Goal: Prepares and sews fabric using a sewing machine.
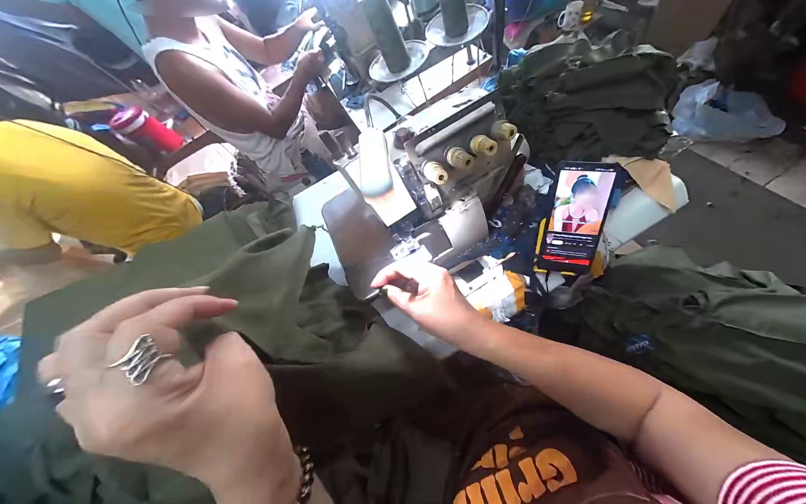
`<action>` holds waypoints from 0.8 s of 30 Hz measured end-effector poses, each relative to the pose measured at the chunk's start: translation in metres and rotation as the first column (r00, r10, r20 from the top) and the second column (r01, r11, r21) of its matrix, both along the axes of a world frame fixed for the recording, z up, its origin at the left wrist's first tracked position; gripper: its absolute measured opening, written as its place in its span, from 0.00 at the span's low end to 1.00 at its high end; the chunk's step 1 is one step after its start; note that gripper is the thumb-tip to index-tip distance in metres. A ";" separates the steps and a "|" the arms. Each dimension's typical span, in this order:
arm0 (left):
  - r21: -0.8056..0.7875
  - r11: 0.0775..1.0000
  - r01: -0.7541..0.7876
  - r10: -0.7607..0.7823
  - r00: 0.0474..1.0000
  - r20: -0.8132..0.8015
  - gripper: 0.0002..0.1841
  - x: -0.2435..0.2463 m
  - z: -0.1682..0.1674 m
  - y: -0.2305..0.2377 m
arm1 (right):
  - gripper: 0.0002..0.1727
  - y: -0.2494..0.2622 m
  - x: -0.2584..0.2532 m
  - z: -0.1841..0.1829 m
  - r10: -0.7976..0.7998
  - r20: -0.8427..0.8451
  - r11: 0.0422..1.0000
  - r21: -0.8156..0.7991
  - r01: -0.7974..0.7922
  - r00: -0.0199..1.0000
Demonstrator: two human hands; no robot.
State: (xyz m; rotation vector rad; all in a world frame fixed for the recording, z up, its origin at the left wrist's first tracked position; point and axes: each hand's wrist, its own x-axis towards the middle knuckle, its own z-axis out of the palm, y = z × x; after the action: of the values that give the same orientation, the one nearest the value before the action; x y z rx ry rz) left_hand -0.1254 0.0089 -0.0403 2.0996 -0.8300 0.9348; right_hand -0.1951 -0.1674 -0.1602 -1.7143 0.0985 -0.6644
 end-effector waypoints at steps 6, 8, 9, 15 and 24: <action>0.109 0.994 0.011 -0.025 0.991 0.130 0.07 -0.029 -0.019 -0.046 | 0.14 0.039 0.009 0.048 0.080 0.099 0.994 -0.078 -0.073 0.992; 0.070 0.997 0.027 -0.039 0.983 0.177 0.07 -0.026 -0.021 -0.032 | 0.10 0.043 0.027 0.038 -0.009 0.142 0.990 -0.140 0.029 0.990; 0.060 0.998 0.028 -0.038 0.983 0.178 0.06 -0.024 -0.018 -0.018 | 0.10 0.042 0.034 0.029 -0.023 0.136 0.983 -0.175 0.047 0.990; 0.197 0.971 0.138 -0.104 0.979 -0.177 0.08 0.002 0.009 0.073 | 0.14 0.017 0.020 0.004 0.089 0.004 0.979 -0.184 -0.086 0.996; -0.208 0.804 0.557 -0.574 0.635 -0.518 0.08 0.055 -0.010 0.022 | 0.10 -0.032 -0.024 -0.003 0.441 0.059 0.896 -0.097 -0.434 0.896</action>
State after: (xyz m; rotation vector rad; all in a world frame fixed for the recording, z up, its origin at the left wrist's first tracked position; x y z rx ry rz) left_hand -0.0699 0.0309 -0.0506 1.7455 -1.0431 -0.0299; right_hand -0.2193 -0.1992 -0.1631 -1.7068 -0.3697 -0.4008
